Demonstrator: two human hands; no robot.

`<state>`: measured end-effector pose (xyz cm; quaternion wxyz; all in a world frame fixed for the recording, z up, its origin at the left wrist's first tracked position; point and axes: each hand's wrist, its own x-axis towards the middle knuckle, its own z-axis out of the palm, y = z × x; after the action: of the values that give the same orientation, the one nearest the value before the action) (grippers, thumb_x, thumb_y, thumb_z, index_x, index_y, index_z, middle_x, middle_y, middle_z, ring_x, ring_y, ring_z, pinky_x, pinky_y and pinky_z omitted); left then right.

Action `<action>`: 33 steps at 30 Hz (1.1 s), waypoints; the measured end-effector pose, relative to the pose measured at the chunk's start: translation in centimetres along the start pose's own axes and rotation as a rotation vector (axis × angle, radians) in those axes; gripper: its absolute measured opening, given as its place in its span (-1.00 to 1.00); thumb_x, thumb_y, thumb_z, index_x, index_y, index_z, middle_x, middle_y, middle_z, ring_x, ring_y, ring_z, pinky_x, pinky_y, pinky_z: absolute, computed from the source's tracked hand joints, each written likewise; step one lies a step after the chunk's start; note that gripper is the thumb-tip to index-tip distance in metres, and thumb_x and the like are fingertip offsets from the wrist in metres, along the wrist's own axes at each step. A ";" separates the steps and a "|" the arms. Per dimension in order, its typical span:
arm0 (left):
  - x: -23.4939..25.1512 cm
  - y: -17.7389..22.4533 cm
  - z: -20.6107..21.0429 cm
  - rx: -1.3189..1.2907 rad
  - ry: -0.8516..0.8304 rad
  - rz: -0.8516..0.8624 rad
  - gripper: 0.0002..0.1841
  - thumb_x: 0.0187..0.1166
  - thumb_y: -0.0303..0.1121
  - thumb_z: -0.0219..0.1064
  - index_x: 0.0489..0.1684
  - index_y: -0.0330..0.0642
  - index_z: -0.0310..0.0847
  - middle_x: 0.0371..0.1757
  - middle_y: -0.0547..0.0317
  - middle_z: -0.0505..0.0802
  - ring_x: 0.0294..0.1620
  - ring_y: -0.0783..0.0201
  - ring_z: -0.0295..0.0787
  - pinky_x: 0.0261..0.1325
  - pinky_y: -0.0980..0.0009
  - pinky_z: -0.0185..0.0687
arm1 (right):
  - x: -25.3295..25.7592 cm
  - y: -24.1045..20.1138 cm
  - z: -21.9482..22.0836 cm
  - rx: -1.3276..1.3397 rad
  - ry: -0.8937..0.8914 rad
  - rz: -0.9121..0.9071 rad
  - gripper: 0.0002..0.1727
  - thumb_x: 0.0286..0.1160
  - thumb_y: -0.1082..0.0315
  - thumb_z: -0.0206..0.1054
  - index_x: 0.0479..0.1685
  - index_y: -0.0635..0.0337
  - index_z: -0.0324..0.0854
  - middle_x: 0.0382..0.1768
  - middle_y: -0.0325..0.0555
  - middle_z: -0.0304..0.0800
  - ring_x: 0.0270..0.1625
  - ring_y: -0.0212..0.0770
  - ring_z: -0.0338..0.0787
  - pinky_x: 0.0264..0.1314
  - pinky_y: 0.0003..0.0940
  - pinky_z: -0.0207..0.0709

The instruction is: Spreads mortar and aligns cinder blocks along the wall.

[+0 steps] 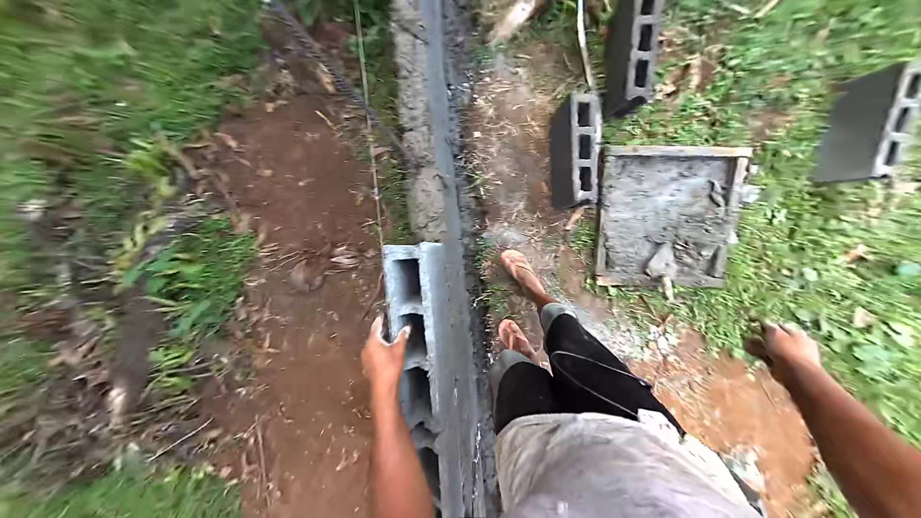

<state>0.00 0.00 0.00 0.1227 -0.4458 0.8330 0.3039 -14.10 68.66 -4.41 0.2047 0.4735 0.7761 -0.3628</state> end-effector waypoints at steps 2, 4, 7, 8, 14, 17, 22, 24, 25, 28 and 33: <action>-0.6 0.4 -0.3 0.051 0.014 -0.023 -0.22 0.49 -0.17 0.54 0.72 -0.28 0.35 0.52 -0.30 0.68 0.54 -0.23 0.62 0.62 -0.23 0.39 | -1.0 4.9 -2.1 -0.027 0.026 0.118 -0.43 0.90 0.09 -0.06 0.68 0.32 0.26 0.37 0.32 0.58 0.08 0.05 0.76 0.14 0.03 0.65; -1.1 0.6 -0.8 0.057 0.036 -0.038 -0.21 0.48 -0.20 0.54 0.74 -0.28 0.33 0.52 -0.30 0.68 0.54 -0.25 0.60 0.62 -0.24 0.38 | -1.5 8.6 -2.2 -0.030 -0.013 0.235 -0.45 0.88 0.15 -0.01 0.66 0.34 0.26 0.37 0.32 0.56 0.05 0.04 0.75 0.10 0.00 0.65; -1.8 1.0 -1.0 0.069 0.069 -0.067 -0.20 0.48 -0.21 0.54 0.74 -0.31 0.31 0.51 -0.32 0.68 0.53 -0.25 0.62 0.61 -0.21 0.41 | -0.7 9.3 0.3 -0.072 -0.111 0.266 -0.47 0.87 0.20 0.05 0.68 0.29 0.29 0.40 0.36 0.57 0.13 0.12 0.76 0.15 0.06 0.66; -1.9 1.1 -1.0 0.084 0.079 -0.085 -0.20 0.49 -0.21 0.55 0.74 -0.29 0.31 0.51 -0.32 0.68 0.53 -0.24 0.61 0.61 -0.21 0.41 | -0.1 8.3 1.6 -0.115 -0.161 0.246 -0.47 0.87 0.21 0.05 0.70 0.29 0.30 0.43 0.39 0.56 0.20 0.18 0.76 0.21 0.11 0.65; -2.4 4.3 0.5 0.244 0.156 -0.258 -0.22 0.52 -0.21 0.51 0.76 -0.27 0.30 0.53 -0.34 0.66 0.53 -0.30 0.60 0.59 -0.27 0.39 | 9.1 -5.0 11.1 -0.362 -0.381 -0.090 -0.50 0.87 0.17 0.07 0.59 0.30 0.46 0.37 0.43 0.64 0.27 0.29 0.77 0.31 0.28 0.62; -2.5 6.3 1.4 0.376 0.209 -0.391 -0.25 0.53 -0.19 0.49 0.74 -0.24 0.34 0.57 -0.29 0.63 0.59 -0.28 0.55 0.62 -0.24 0.37 | 12.8 -14.1 16.3 -0.297 -0.485 -0.246 -0.51 0.89 0.20 0.01 0.61 0.30 0.43 0.40 0.34 0.64 0.26 0.16 0.80 0.31 0.14 0.67; -3.1 9.6 2.5 0.434 0.354 -0.453 -0.28 0.53 -0.21 0.48 0.67 -0.34 0.38 0.48 -0.45 0.63 0.56 -0.37 0.51 0.60 -0.23 0.39 | 13.3 -22.9 20.2 -0.188 -0.603 -0.323 -0.54 0.91 0.20 0.01 0.58 0.26 0.45 0.39 0.23 0.68 0.21 -0.04 0.85 0.29 -0.07 0.72; -4.7 12.3 3.8 0.352 0.425 -0.321 -0.41 0.62 -0.27 0.37 0.58 -0.44 0.42 0.43 -0.49 0.64 0.51 -0.37 0.53 0.60 -0.19 0.38 | 13.8 -22.2 19.7 -0.188 -0.634 -0.326 -0.55 0.91 0.20 0.01 0.57 0.23 0.46 0.36 0.18 0.71 0.17 -0.07 0.86 0.25 -0.09 0.74; -5.7 14.0 4.8 0.317 0.410 -0.235 -0.46 0.66 -0.30 0.30 0.53 -0.48 0.44 0.40 -0.50 0.65 0.49 -0.36 0.56 0.59 -0.18 0.40 | 14.0 -21.1 19.2 -0.192 -0.642 -0.310 -0.56 0.91 0.19 0.02 0.57 0.22 0.47 0.34 0.16 0.72 0.16 -0.08 0.87 0.23 -0.11 0.75; -8.0 17.9 9.5 0.221 0.268 0.037 -0.55 0.63 -0.35 0.26 0.40 -0.50 0.55 0.28 -0.40 0.74 0.36 -0.26 0.68 0.49 -0.11 0.54 | 13.9 -15.7 16.8 -0.231 -0.638 -0.198 -0.55 0.90 0.22 0.01 0.58 0.27 0.45 0.38 0.21 0.69 0.19 -0.01 0.85 0.26 -0.04 0.73; -7.3 15.9 20.0 0.097 -0.194 0.248 -0.55 0.64 -0.39 0.29 0.46 -0.44 0.55 0.34 -0.33 0.74 0.36 -0.13 0.72 0.47 -0.04 0.61 | 13.0 -2.2 8.0 -0.368 -0.469 0.072 -0.53 0.87 0.21 0.05 0.60 0.25 0.46 0.38 0.28 0.69 0.26 0.14 0.82 0.36 0.12 0.67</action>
<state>-10.10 23.81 -5.90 0.1854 -0.3017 0.8795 0.3179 -22.33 69.58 -17.46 0.4736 0.3587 0.7431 -0.3079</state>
